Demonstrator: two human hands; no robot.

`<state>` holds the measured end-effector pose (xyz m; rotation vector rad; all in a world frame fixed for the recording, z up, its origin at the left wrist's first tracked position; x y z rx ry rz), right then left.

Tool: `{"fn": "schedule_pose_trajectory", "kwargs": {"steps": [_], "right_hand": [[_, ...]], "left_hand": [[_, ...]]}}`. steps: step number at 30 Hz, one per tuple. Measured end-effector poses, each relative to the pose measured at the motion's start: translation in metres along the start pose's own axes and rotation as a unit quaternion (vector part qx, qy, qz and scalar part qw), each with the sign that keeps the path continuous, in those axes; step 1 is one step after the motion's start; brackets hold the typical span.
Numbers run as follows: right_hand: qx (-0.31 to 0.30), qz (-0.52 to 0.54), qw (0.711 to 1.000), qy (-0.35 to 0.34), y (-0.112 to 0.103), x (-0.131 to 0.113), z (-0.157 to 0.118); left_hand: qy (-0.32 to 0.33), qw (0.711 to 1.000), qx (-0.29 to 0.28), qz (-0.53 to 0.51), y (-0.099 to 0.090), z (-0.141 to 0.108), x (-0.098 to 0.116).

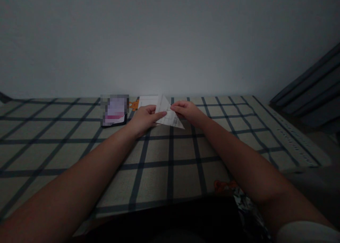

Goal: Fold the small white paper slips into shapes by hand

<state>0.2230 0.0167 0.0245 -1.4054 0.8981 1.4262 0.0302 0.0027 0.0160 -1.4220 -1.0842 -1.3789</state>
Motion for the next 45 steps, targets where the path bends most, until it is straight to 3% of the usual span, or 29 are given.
{"fn": "schedule_pose_trajectory", "kwargs": {"steps": [3,11,14,21,35,45], "right_hand": [[0.003,-0.006,1.000,0.002,0.000,0.000,0.000],[-0.008,-0.070,0.997,-0.014,0.002,-0.003,-0.004],[-0.007,-0.052,0.999,-0.015,0.002,-0.003,-0.004],[-0.018,-0.028,0.999,0.018,0.002,0.002,-0.001],[-0.028,-0.062,0.998,-0.005,0.009,-0.001,-0.003],[-0.025,-0.105,0.994,-0.019,0.005,0.002,-0.002]], "left_hand": [[0.001,0.999,0.014,-0.031,0.000,0.000,0.001],[0.010,0.995,0.014,0.095,-0.005,0.006,-0.012],[0.020,0.992,0.042,0.119,-0.008,0.005,-0.010],[0.022,0.992,0.047,0.114,-0.007,0.003,-0.008],[0.039,0.988,0.091,0.116,0.002,-0.010,0.005],[0.050,0.989,0.122,0.069,-0.001,-0.005,-0.003]]}}
Point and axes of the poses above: each hand's wrist, its own z-axis towards the middle knuckle, its own y-axis out of the palm, x = y × z, the point moved 3 cm from there along z, towards the middle knuckle, and after that the axes turned 1 degree about x, right-handed, at the moved point
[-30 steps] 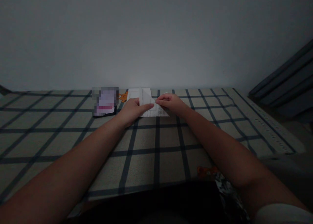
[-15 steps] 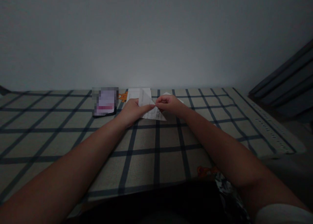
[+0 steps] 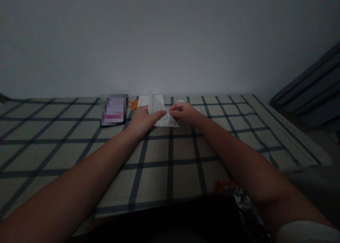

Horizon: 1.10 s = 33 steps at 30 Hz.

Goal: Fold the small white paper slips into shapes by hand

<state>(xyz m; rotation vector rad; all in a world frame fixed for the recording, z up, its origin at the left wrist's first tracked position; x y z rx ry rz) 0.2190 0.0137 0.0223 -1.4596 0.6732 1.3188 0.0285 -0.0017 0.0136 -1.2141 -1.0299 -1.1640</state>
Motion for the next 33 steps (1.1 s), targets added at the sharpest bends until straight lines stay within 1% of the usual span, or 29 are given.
{"fn": "schedule_pose_trajectory", "kwargs": {"steps": [5,13,16,18,19,21,23,26,29,33], "right_hand": [[-0.005,-0.023,1.000,-0.001,-0.002,0.000,0.000],[-0.003,-0.048,0.999,-0.007,-0.005,-0.005,-0.004],[-0.011,-0.035,0.999,-0.002,-0.005,-0.002,-0.003],[-0.018,-0.009,1.000,0.018,-0.005,0.000,-0.002],[-0.011,0.009,0.999,0.029,-0.005,0.001,-0.001],[0.007,0.046,0.998,0.036,-0.006,0.001,0.000],[0.014,0.059,0.998,0.026,-0.006,-0.002,0.001],[-0.007,0.020,1.000,-0.009,-0.004,-0.006,0.000],[-0.008,-0.011,0.999,-0.042,-0.004,-0.006,-0.001],[0.007,-0.013,0.998,-0.056,-0.005,-0.003,0.001]], "left_hand": [[0.006,0.999,0.004,-0.033,-0.002,0.002,0.002],[0.004,0.998,0.036,-0.054,-0.004,0.001,0.008],[0.007,0.996,0.060,-0.062,-0.008,0.005,0.007],[0.011,0.995,0.080,-0.065,-0.011,0.007,0.008],[0.013,0.994,0.086,-0.064,-0.012,0.007,0.009],[0.019,0.996,0.075,-0.053,-0.011,0.006,0.012],[0.024,0.998,0.054,-0.032,-0.009,0.002,0.015],[0.032,0.999,0.033,-0.008,-0.006,-0.002,0.018],[0.029,0.998,0.022,-0.044,-0.004,-0.001,0.015],[0.001,0.993,-0.007,-0.120,0.001,0.006,0.005]]}}
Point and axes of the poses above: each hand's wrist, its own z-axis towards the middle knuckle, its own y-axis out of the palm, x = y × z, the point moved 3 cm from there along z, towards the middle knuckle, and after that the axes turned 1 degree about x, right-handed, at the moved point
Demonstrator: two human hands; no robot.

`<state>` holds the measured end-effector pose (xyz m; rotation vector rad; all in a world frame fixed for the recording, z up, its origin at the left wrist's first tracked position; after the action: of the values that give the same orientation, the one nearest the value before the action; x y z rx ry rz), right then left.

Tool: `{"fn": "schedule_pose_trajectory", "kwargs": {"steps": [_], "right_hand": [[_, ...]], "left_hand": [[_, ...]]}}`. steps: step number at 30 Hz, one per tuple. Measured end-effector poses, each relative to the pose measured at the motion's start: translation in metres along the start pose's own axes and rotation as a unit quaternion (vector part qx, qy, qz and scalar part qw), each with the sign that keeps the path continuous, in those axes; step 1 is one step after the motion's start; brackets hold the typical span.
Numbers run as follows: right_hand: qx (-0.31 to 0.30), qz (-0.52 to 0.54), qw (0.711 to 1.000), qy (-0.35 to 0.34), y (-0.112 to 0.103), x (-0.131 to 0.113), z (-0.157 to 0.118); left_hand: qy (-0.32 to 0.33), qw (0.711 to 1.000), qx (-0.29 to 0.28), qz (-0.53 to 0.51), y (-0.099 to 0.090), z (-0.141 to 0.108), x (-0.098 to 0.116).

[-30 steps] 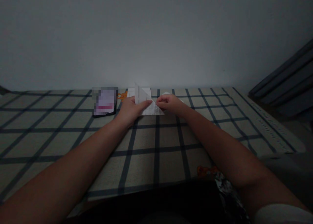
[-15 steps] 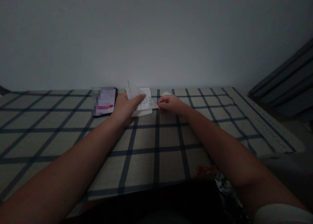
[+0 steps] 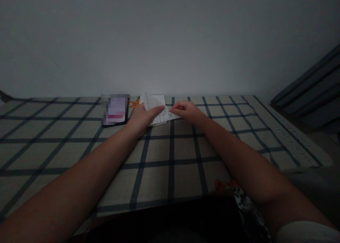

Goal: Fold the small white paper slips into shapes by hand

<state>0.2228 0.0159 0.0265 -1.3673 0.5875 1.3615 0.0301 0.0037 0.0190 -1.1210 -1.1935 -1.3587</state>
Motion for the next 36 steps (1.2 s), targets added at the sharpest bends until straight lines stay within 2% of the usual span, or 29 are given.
{"fn": "schedule_pose_trajectory", "kwargs": {"steps": [8,17,21,27,31,34,36], "right_hand": [[0.027,-0.053,0.998,-0.023,-0.002,-0.002,0.001],[0.004,-0.022,1.000,0.007,-0.002,-0.004,0.001],[0.006,-0.016,1.000,0.015,-0.003,-0.006,0.001],[0.022,-0.034,0.998,0.044,-0.009,-0.004,-0.001],[0.026,-0.036,0.998,0.038,-0.011,-0.003,-0.001],[0.016,-0.024,0.999,0.027,-0.007,-0.003,0.000],[0.011,-0.009,1.000,0.017,-0.003,-0.003,0.000]], "left_hand": [[0.043,0.998,-0.039,0.026,0.000,0.004,-0.005],[0.075,0.997,0.008,0.013,0.000,0.000,0.001],[0.075,0.997,0.012,0.017,-0.001,0.001,0.002],[0.080,0.994,0.070,0.034,-0.011,0.008,0.005],[0.066,0.996,0.033,0.059,-0.009,0.005,0.006],[0.048,0.996,-0.014,0.076,-0.005,0.001,0.004],[0.039,0.994,-0.027,0.102,-0.004,0.000,0.001]]}}
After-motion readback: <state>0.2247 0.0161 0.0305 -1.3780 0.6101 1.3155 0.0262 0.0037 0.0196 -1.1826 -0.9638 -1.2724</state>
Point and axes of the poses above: each hand's wrist, its own z-axis towards the middle knuckle, its own y-axis out of the palm, x = y × z, the point moved 3 cm from there along z, towards the middle knuckle, and after that the axes turned 1 degree about x, right-handed, at the moved point
